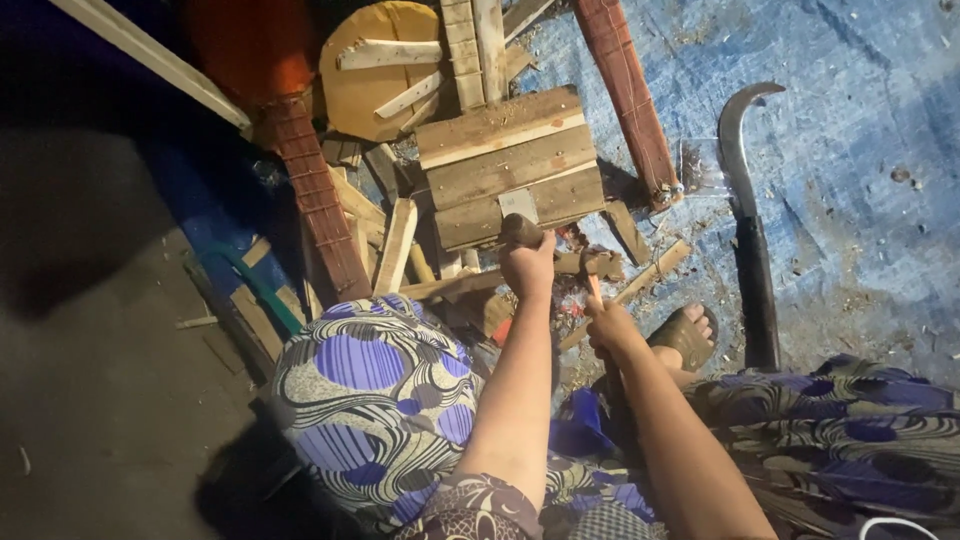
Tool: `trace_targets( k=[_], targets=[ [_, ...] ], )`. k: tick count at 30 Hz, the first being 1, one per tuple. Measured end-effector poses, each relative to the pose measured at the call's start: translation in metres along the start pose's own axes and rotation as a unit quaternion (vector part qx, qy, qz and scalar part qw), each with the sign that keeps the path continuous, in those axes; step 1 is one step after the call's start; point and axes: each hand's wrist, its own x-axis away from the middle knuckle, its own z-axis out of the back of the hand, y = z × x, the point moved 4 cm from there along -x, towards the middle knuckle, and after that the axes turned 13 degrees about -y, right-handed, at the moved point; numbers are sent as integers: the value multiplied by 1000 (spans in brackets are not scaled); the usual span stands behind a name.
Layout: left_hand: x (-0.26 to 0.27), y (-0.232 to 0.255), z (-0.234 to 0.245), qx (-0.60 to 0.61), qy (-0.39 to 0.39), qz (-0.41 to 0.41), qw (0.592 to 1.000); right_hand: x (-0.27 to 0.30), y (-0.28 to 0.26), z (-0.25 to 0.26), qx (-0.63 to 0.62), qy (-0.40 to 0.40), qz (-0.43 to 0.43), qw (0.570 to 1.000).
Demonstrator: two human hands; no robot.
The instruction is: Using a hammer and chisel to carve and shape a wooden block on the ground.
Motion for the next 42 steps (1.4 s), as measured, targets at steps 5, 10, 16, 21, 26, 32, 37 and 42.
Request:
trace_targets(
  k=[5, 10, 16, 21, 26, 32, 37, 42],
  targets=[
    [1, 1, -4, -33, 1, 5, 999, 7, -7, -1, -31, 8, 10, 999],
    [7, 11, -7, -49, -14, -10, 999, -2, 0, 2, -41, 0, 21, 999],
    [6, 2, -11, -55, -35, -22, 998, -2, -4, 9, -9, 27, 37, 999],
    [11, 18, -2, -60, -77, 1, 995, 78, -86, 2, 77, 27, 64, 995],
    [19, 30, -4, -49, -98, -37, 993, 199, -169, -14, 34, 24, 293, 955],
    [13, 16, -24, -132, -97, -46, 985, 180, -118, -13, -89, -55, 469, 877],
    [7, 2, -32, -177, -173, -35, 968, 149, -120, -19, 291, 77, 256, 919],
    [9, 17, -27, -139, -166, -16, 976, 171, -115, -7, 241, 82, 267, 930]
  ],
)
